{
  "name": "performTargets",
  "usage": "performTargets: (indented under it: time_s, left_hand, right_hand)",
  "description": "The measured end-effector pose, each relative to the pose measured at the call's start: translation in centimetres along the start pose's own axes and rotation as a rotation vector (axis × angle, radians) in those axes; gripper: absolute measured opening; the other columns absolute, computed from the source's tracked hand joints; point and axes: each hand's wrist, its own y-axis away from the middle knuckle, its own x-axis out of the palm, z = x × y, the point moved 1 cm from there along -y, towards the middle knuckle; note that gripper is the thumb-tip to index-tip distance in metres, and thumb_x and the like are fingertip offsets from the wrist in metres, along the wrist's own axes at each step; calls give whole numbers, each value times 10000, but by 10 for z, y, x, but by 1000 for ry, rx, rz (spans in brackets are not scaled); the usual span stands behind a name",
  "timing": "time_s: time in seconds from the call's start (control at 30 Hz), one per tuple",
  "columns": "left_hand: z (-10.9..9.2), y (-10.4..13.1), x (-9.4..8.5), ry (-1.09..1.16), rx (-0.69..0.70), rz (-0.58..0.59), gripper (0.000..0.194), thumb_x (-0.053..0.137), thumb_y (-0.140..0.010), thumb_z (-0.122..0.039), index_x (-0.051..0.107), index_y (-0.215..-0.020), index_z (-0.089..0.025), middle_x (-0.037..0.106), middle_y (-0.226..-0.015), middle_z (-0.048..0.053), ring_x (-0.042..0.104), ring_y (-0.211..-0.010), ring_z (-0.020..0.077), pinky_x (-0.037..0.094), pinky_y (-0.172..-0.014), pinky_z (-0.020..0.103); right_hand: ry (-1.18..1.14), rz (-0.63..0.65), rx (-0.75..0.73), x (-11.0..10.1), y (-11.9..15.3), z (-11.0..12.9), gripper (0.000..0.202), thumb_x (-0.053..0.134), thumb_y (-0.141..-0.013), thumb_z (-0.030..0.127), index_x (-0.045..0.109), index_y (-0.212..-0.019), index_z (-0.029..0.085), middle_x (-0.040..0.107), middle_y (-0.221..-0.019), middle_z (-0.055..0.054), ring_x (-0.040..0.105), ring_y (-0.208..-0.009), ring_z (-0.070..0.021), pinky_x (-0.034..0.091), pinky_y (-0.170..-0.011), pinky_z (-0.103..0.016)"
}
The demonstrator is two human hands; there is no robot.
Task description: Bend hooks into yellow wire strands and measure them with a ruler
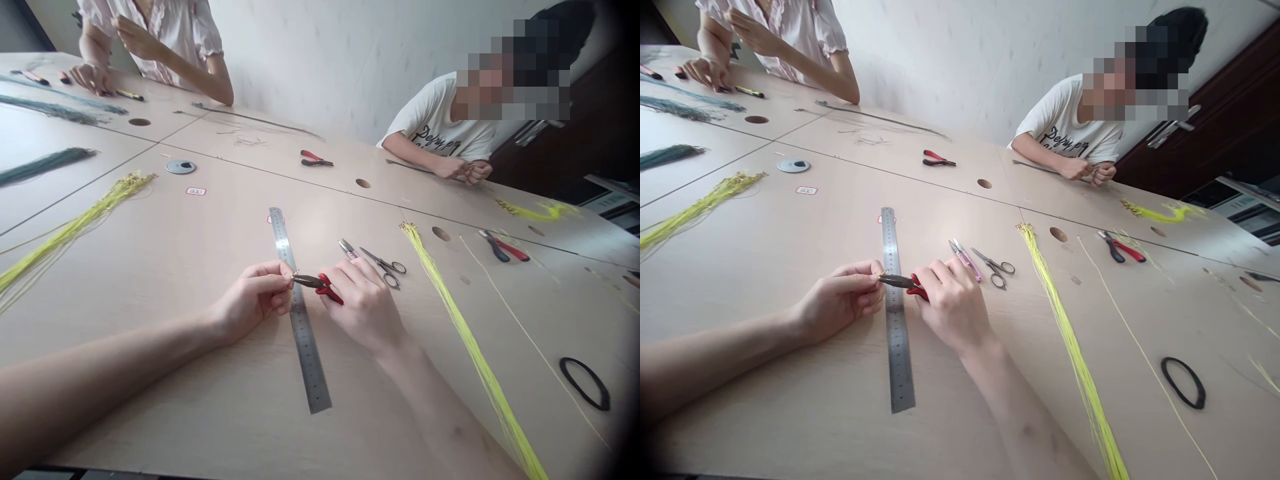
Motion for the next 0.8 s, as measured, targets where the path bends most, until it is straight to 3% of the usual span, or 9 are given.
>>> performTargets:
  time_s: [0.3,0.8]
  left_hand:
    - [-1,1,0,-60,11,0,131,549,-707,-158,507,-583,-148,356,-480,-44,307,-455,72,285,-475,211]
    - [2,6,-2,-377,214,-151,241,475,-833,-196,481,-593,-181,442,-602,-28,420,-627,119,340,-640,248]
  right_hand:
    - [-39,-17,5,-1,1,-1,134,499,-844,149,582,-744,181,571,-675,-27,471,-694,-190,399,-712,-306]
    - [-95,4,178,0,2,2,144,515,-797,152,630,-718,191,601,-670,-10,493,-693,-181,368,-627,-266]
